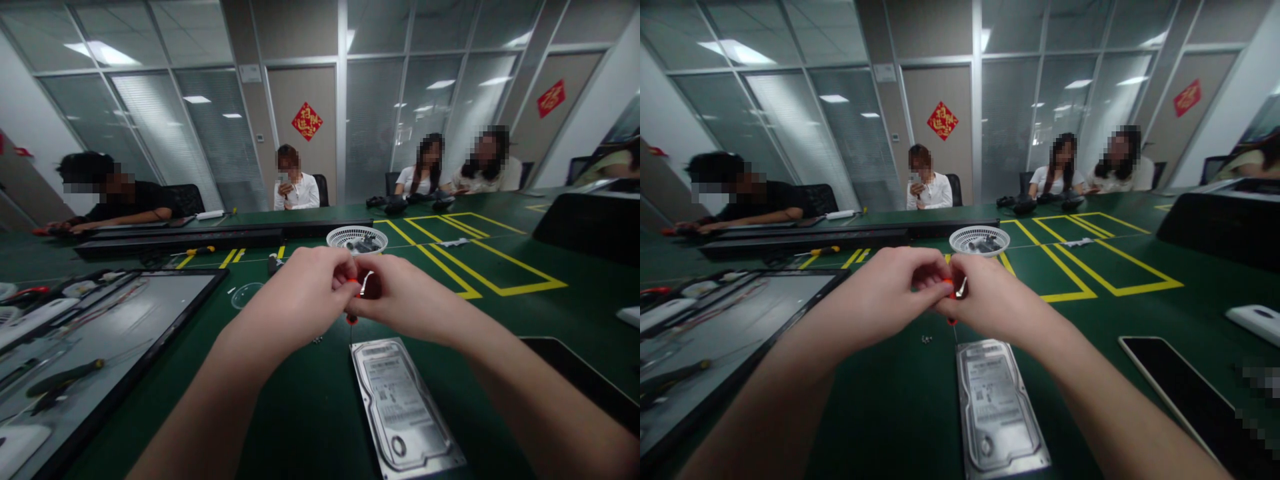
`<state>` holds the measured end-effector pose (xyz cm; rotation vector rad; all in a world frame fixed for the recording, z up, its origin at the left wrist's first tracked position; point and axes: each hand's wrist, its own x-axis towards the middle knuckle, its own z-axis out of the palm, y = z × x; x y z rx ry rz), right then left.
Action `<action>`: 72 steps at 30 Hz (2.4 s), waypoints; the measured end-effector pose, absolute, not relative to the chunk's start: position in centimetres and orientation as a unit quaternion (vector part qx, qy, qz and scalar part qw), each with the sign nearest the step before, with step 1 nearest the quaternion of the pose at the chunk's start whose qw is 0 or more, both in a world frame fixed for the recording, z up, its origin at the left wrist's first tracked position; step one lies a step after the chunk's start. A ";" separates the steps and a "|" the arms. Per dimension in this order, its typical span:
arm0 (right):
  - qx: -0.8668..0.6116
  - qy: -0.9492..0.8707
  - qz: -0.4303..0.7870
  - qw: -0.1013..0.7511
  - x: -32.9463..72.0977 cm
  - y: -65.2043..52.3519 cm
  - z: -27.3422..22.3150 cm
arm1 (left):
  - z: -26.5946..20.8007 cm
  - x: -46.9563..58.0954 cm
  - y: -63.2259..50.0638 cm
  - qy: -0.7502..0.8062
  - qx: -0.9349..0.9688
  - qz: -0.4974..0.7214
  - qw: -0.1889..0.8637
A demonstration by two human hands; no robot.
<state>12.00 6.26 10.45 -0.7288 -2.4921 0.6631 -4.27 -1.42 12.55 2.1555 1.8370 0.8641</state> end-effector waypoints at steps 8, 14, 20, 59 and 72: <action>-0.253 -0.911 0.229 0.232 12.2 6.5 10.4 | 12.8 -4.0 -1.5 0.622 0.721 0.298 0.066; -0.278 -0.907 0.227 0.222 12.1 6.2 10.7 | 12.9 -4.0 -1.6 0.627 0.717 0.289 0.099; -0.243 -0.904 0.267 0.230 12.0 6.3 10.6 | 13.0 -4.1 -1.6 0.617 0.723 0.301 0.075; -0.247 -0.899 0.283 0.224 12.2 6.5 10.4 | 12.9 -4.1 -1.6 0.619 0.723 0.287 0.109; -0.257 -0.905 0.259 0.220 12.1 6.4 10.3 | 12.9 -4.1 -1.6 0.630 0.713 0.285 0.117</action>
